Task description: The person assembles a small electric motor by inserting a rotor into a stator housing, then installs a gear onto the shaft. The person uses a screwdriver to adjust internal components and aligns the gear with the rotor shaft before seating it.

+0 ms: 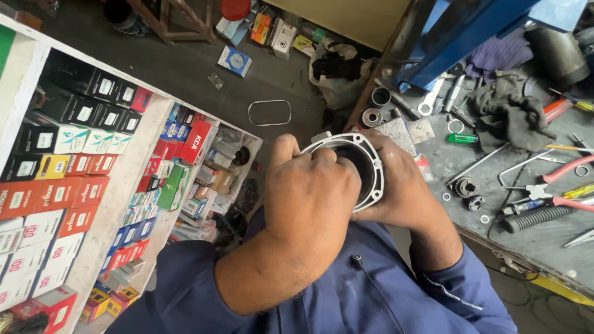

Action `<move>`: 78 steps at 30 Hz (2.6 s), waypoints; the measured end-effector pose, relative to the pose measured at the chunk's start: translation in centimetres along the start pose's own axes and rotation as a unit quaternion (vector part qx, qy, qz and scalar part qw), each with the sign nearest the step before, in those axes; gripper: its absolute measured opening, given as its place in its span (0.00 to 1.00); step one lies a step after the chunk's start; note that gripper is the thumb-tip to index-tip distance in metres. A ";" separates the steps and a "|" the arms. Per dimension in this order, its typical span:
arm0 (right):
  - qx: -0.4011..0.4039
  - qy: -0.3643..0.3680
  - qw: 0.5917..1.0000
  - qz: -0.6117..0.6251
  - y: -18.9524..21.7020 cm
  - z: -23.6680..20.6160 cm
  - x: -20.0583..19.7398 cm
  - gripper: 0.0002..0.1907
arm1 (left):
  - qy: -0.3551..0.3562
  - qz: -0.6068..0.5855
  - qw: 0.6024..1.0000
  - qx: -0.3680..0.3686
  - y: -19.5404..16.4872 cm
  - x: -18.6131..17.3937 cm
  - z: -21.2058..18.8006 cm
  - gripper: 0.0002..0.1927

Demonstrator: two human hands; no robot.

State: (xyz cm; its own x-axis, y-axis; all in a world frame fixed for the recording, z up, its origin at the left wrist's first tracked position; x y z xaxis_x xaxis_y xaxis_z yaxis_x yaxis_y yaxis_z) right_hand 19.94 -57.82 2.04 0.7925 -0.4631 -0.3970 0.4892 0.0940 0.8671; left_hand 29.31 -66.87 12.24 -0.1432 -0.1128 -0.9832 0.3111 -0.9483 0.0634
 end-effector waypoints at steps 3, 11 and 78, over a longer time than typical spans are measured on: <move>0.010 0.005 1.000 0.000 0.0 0.0 -0.1 0.56 | -0.003 -0.007 1.000 0.004 0.1 -0.2 0.0 0.03; 0.014 0.005 1.000 -0.001 0.7 0.1 -0.1 0.54 | 0.002 0.005 1.000 0.005 0.0 -0.3 0.0 0.04; -0.020 0.014 0.999 -0.024 1.8 0.7 -1.0 0.50 | 0.028 0.015 0.998 0.054 0.4 0.1 0.5 0.08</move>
State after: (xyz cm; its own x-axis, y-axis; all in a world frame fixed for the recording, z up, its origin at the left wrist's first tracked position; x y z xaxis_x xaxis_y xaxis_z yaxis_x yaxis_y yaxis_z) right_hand 19.81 -57.80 4.17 0.7778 -0.4427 -0.4462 0.5405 0.1088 0.8343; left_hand 28.99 -67.37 12.19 -0.0824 -0.1278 -0.9884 0.2112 -0.9715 0.1080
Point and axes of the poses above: each hand's wrist, its own z-axis towards the middle knuckle, its own x-axis out of the palm, y = z × x, the point moved 6 cm from there along z, towards the middle knuckle, and after that the axes turned 10 degrees about z, right-handed, at the moved point
